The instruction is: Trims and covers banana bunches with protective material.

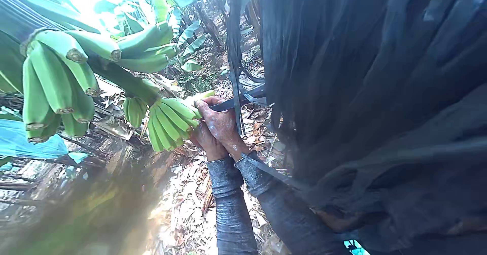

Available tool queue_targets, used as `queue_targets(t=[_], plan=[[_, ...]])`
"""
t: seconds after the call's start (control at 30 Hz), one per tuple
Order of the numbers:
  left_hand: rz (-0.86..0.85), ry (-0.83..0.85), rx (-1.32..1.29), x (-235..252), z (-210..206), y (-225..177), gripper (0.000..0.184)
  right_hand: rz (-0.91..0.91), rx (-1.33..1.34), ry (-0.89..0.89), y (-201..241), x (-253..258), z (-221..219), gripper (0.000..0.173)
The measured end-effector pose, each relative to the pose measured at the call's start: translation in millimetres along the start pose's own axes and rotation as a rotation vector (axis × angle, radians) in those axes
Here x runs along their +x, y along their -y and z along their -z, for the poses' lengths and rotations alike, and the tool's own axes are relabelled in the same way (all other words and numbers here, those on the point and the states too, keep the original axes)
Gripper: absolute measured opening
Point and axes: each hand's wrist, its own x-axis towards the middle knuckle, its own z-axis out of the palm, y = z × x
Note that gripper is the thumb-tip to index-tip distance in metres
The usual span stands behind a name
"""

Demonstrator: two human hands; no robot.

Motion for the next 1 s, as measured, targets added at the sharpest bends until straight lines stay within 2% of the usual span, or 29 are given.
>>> queue_targets(t=[0.13, 0.27, 0.4, 0.53, 0.73, 0.83, 0.93, 1.0], plan=[[-0.034, -0.024, -0.048, 10.2, 8.7, 14.9, 0.017, 0.006, -0.002, -0.004, -7.2, 2.7, -3.0, 0.014], [0.039, -0.078, 0.103, -16.3, -15.6, -27.1, 0.018, -0.002, -0.019, 0.006, -9.8, 0.2, -2.3, 0.016], [-0.031, -0.002, 0.003, -17.6, -8.7, -20.3, 0.021, -0.022, -0.015, -0.023, 17.1, -2.1, -1.3, 0.014], [-0.033, -0.025, 0.024, -17.6, -8.6, -19.3, 0.022, -0.003, -0.047, -0.007, -0.7, -2.3, 3.0, 0.016], [0.034, -0.131, 0.118, -13.7, -8.7, -14.2, 0.026, -0.15, -0.023, -0.056, 84.5, -14.6, 3.8, 0.015], [-0.02, -0.098, 0.071, 0.7, 4.4, 10.1, 0.023, -0.152, -0.031, -0.047, 93.4, -17.3, 6.3, 0.015], [0.084, -0.101, 0.182, -18.4, -12.3, -22.8, 0.021, -0.138, -0.055, -0.036, 89.0, -17.0, 7.1, 0.014], [0.07, -0.096, 0.146, -13.0, -7.7, -14.3, 0.022, -0.138, -0.059, -0.04, 86.8, -16.7, 6.8, 0.013]])
